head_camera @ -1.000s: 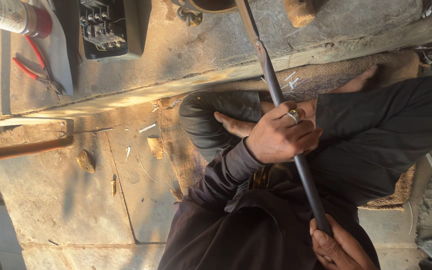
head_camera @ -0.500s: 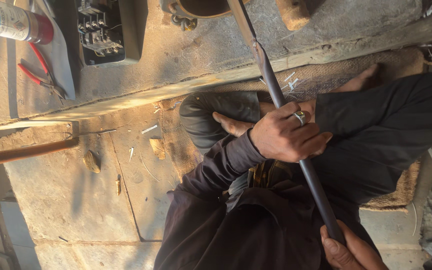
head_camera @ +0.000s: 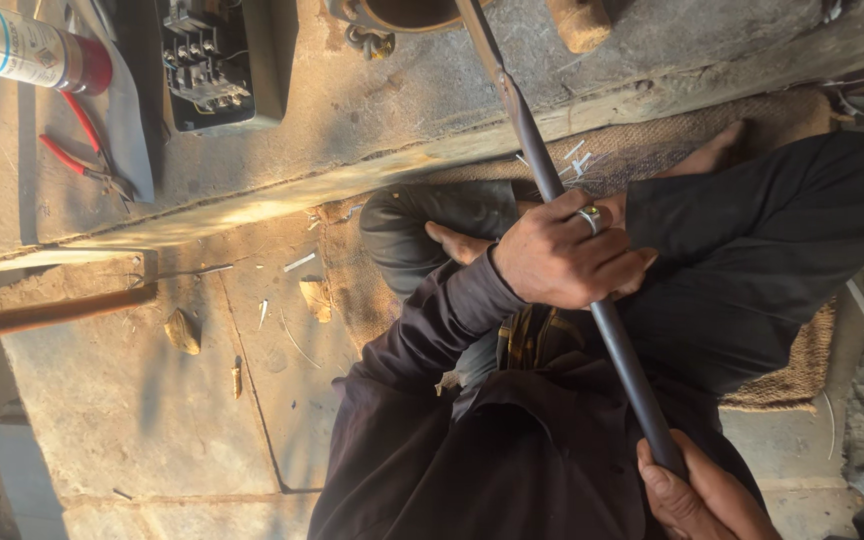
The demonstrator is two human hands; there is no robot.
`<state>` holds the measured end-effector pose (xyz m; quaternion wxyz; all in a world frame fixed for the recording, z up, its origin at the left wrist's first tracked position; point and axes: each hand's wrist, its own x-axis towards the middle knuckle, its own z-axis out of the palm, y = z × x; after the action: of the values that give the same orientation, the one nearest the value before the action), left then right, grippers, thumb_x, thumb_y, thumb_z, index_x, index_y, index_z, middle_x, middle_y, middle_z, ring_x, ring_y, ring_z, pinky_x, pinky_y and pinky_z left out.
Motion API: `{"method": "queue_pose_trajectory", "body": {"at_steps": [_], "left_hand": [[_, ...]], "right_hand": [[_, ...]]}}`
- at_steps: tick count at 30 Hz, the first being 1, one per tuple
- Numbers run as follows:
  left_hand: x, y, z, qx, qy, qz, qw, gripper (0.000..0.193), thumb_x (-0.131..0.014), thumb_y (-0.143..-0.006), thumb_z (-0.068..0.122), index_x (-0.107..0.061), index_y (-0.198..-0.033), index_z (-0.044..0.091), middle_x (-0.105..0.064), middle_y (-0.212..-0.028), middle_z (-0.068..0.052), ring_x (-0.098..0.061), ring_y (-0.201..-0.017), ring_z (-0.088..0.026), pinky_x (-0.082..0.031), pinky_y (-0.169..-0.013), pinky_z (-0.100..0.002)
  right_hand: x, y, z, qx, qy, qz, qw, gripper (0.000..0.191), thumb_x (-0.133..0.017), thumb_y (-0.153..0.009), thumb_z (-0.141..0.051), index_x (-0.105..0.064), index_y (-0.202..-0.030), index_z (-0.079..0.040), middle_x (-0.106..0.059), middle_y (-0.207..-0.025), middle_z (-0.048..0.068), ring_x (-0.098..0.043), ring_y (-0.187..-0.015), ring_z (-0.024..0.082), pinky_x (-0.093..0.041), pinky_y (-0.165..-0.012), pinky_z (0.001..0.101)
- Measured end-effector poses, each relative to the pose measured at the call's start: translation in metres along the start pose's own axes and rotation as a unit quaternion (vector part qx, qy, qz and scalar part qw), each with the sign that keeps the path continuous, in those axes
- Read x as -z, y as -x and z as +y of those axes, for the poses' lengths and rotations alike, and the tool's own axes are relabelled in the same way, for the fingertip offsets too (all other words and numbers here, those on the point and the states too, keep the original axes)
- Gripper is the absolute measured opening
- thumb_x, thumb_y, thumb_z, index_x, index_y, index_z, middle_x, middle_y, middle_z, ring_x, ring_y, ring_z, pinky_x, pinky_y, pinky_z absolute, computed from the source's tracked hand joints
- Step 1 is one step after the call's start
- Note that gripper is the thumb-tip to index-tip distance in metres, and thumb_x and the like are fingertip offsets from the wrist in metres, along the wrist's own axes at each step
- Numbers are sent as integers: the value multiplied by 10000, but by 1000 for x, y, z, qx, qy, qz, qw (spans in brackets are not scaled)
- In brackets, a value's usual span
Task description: The person sits cross-legged on the floor in front of a workbench holding an open electric motor housing. Using a long metal rod, he repeatedly pushes and pulls the rod inside the motor housing, working on the motor's interior.
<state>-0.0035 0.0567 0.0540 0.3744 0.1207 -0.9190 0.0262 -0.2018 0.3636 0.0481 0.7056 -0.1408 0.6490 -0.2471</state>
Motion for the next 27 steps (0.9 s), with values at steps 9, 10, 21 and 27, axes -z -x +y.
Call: {"method": "queue_pose_trajectory", "body": {"at_steps": [9,10,21,27], "left_hand": [[1,2,5,-18,-39,50,998,182,-828,-882,194,-685,-787,135,-556,-677,31,-602,-682,-142,-476,-681,-298],[0,2,5,-27,-39,46,998,179,-830,-876,199,-691,-782,138,-551,-664,36,-594,-666,-136,-466,-665,-293],[-9,3,-2,-14,-22,-5,1000,114,-799,-895,223,-726,-864,141,-615,-717,40,-568,-619,-118,-487,-702,-300],[-10,11,-7,-3,-46,38,998,177,-801,-909,171,-679,-783,142,-578,-700,38,-592,-689,-142,-478,-713,-294]], "right_hand": [[-9,-6,-46,55,284,-18,957,264,-588,-969,-346,-593,-1139,-144,-493,-623,40,-521,-579,111,-473,-587,304],[-11,-4,-47,33,261,-20,964,270,-588,-970,-346,-596,-1147,-141,-494,-619,43,-516,-575,118,-467,-578,306],[-17,-13,-57,-99,5,-77,992,300,-585,-990,-301,-572,-1163,-56,-410,-619,44,-379,-519,148,-330,-492,310],[-20,-17,-66,6,135,-105,985,344,-567,-975,-324,-557,-1245,-110,-456,-626,31,-455,-551,118,-411,-536,299]]}}
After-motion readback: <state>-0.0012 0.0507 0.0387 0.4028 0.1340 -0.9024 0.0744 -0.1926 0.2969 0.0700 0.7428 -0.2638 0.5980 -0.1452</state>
